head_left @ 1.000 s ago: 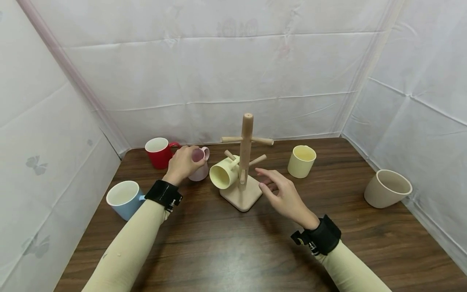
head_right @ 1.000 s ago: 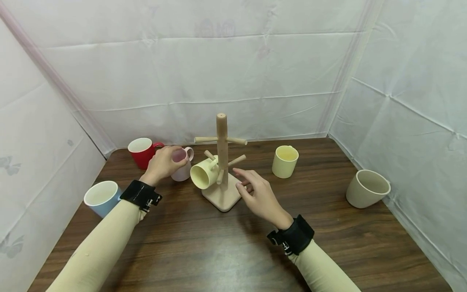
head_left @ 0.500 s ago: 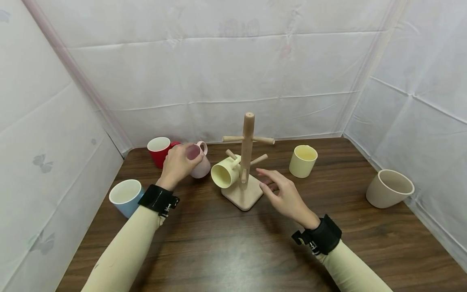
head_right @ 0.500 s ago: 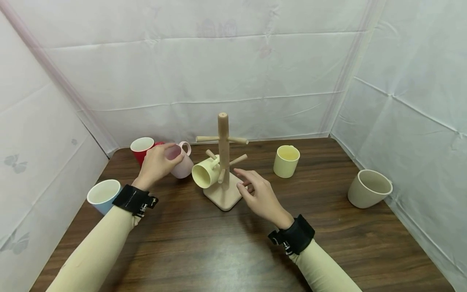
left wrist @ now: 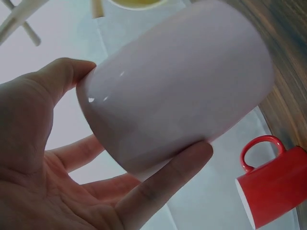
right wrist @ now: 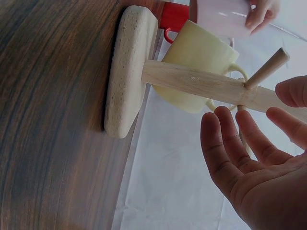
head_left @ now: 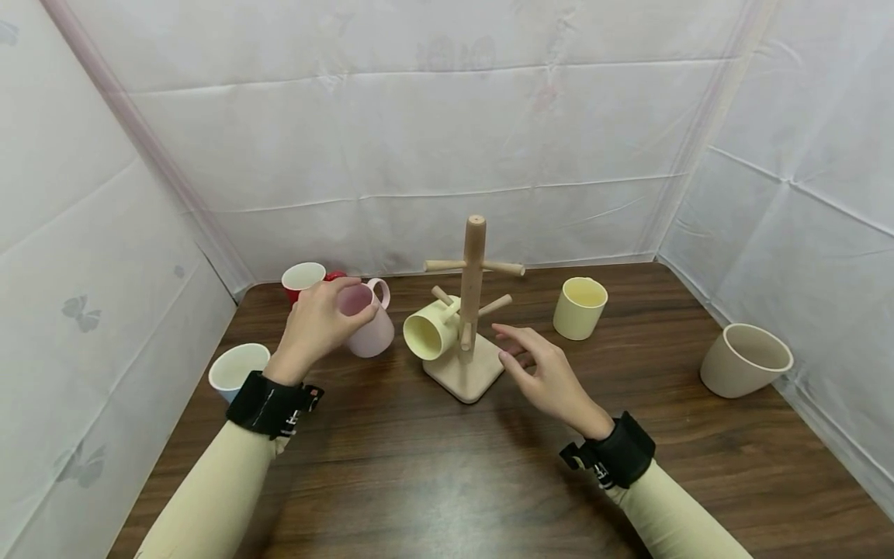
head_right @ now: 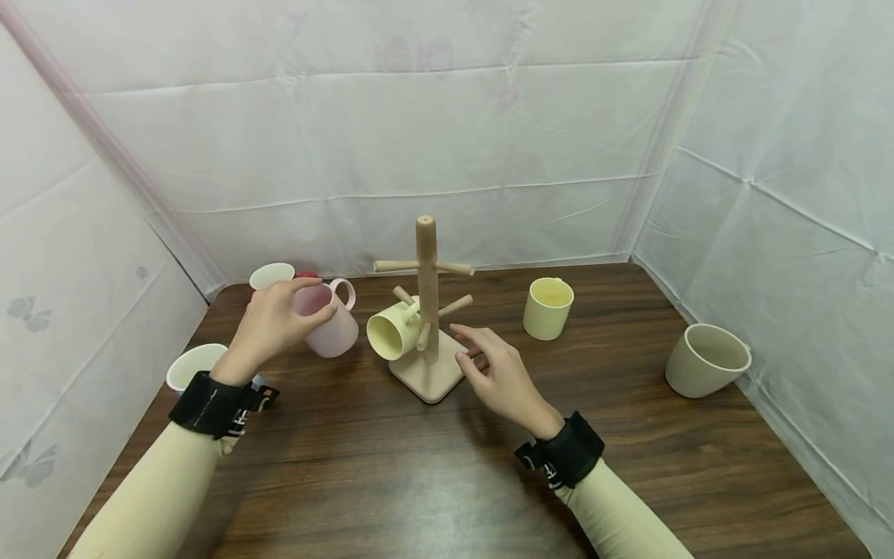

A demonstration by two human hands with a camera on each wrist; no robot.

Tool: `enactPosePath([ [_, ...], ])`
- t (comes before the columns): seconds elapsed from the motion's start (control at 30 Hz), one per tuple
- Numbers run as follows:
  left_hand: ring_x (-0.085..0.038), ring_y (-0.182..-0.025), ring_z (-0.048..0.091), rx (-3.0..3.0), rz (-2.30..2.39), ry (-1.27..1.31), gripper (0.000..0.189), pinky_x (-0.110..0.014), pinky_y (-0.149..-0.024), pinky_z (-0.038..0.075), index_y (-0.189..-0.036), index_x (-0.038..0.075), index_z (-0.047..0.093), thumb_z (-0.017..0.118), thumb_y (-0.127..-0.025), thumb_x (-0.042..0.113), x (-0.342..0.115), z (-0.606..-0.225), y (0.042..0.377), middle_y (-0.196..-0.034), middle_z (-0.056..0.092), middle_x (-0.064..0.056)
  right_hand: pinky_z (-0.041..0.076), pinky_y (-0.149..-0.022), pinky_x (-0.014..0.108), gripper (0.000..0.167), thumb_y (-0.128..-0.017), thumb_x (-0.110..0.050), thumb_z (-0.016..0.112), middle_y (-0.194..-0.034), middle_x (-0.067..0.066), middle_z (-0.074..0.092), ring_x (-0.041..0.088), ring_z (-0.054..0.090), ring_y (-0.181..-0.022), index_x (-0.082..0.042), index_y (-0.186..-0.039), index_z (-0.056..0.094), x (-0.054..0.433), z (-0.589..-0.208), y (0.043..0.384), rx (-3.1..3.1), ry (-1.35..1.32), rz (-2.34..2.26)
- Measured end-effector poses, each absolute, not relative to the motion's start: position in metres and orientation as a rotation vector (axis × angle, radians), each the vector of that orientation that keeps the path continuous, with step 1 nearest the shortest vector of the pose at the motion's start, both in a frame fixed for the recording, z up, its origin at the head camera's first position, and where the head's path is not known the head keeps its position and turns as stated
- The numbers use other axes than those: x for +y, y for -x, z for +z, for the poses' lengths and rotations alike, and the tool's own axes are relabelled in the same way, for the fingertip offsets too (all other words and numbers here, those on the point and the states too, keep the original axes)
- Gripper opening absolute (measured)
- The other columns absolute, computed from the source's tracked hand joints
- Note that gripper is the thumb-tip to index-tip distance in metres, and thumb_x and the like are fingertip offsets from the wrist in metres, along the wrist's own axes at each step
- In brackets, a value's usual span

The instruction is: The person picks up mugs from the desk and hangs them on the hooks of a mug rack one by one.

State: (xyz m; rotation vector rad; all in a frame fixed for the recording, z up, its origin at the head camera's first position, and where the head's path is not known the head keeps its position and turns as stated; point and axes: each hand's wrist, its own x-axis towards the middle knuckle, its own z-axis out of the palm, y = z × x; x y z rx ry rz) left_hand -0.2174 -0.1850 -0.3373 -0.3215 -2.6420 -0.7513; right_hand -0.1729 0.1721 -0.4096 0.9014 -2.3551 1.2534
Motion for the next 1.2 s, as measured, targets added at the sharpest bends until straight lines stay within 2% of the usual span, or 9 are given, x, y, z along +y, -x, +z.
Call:
enactPosePath([
  [0.4, -0.038, -0.110, 0.066, -2.575, -0.859, 0.395, 0.042, -0.055, -0.089, 0.050, -0.124, 0.009, 0.072, 0.078, -0.089, 0.031, -0.190, -0.331, 0.187, -0.122, 0.072, -0.013, 0.060, -0.077, 0.035, 0.043, -0.102, -0.007, 0.064, -0.127, 0.008, 0.065, 0.021, 0.069, -0.102, -0.009, -0.144, 0.057, 0.175, -0.411, 0.170, -2.365, -0.888, 1.248],
  [0.5, -0.035, -0.105, 0.066, -2.564, -0.909, 0.373, 0.041, -0.050, -0.084, 0.052, -0.126, 0.012, 0.071, 0.078, -0.090, 0.031, -0.189, -0.331, 0.178, -0.121, 0.072, -0.011, 0.060, -0.077, 0.032, 0.044, -0.102, -0.007, 0.064, -0.129, 0.008, 0.064, 0.019, 0.069, -0.101, -0.012, -0.146, 0.056, 0.175, -0.409, 0.167, -2.359, -0.899, 1.253],
  [0.67, -0.024, -0.086, 0.069, -2.553, -0.972, 0.358, 0.040, -0.038, -0.069, 0.053, -0.127, 0.018, 0.070, 0.079, -0.090, 0.031, -0.186, -0.329, 0.163, -0.112, 0.074, -0.007, 0.060, -0.076, 0.031, 0.047, -0.101, -0.005, 0.065, -0.133, 0.010, 0.061, 0.021, 0.069, -0.099, -0.012, -0.146, 0.056, 0.174, -0.407, 0.165, -2.334, -0.910, 1.263],
  [0.77, -0.021, -0.081, 0.072, -2.548, -1.001, 0.369, 0.039, -0.034, -0.065, 0.054, -0.127, 0.021, 0.070, 0.078, -0.091, 0.031, -0.184, -0.327, 0.156, -0.110, 0.074, -0.006, 0.060, -0.076, 0.030, 0.047, -0.100, -0.004, 0.065, -0.134, 0.010, 0.060, 0.021, 0.069, -0.098, -0.012, -0.146, 0.056, 0.172, -0.406, 0.163, -2.321, -0.904, 1.273],
  [0.97, -0.020, -0.085, 0.074, -2.534, -1.071, 0.398, 0.039, -0.031, -0.066, 0.056, -0.130, 0.024, 0.069, 0.078, -0.092, 0.028, -0.182, -0.328, 0.142, -0.112, 0.075, -0.007, 0.060, -0.076, 0.030, 0.049, -0.099, -0.002, 0.066, -0.134, 0.007, 0.059, 0.018, 0.069, -0.098, -0.013, -0.146, 0.057, 0.170, -0.403, 0.159, -2.301, -0.905, 1.297],
  [1.2, -0.018, -0.094, 0.074, -2.498, -1.164, 0.442, 0.043, -0.029, -0.064, 0.056, -0.133, 0.030, 0.067, 0.078, -0.092, 0.025, -0.175, -0.331, 0.129, -0.127, 0.070, -0.001, 0.060, -0.075, 0.031, 0.051, -0.099, 0.000, 0.066, -0.136, 0.007, 0.058, 0.017, 0.068, -0.097, -0.013, -0.147, 0.055, 0.168, -0.401, 0.156, -2.275, -0.905, 1.308],
])
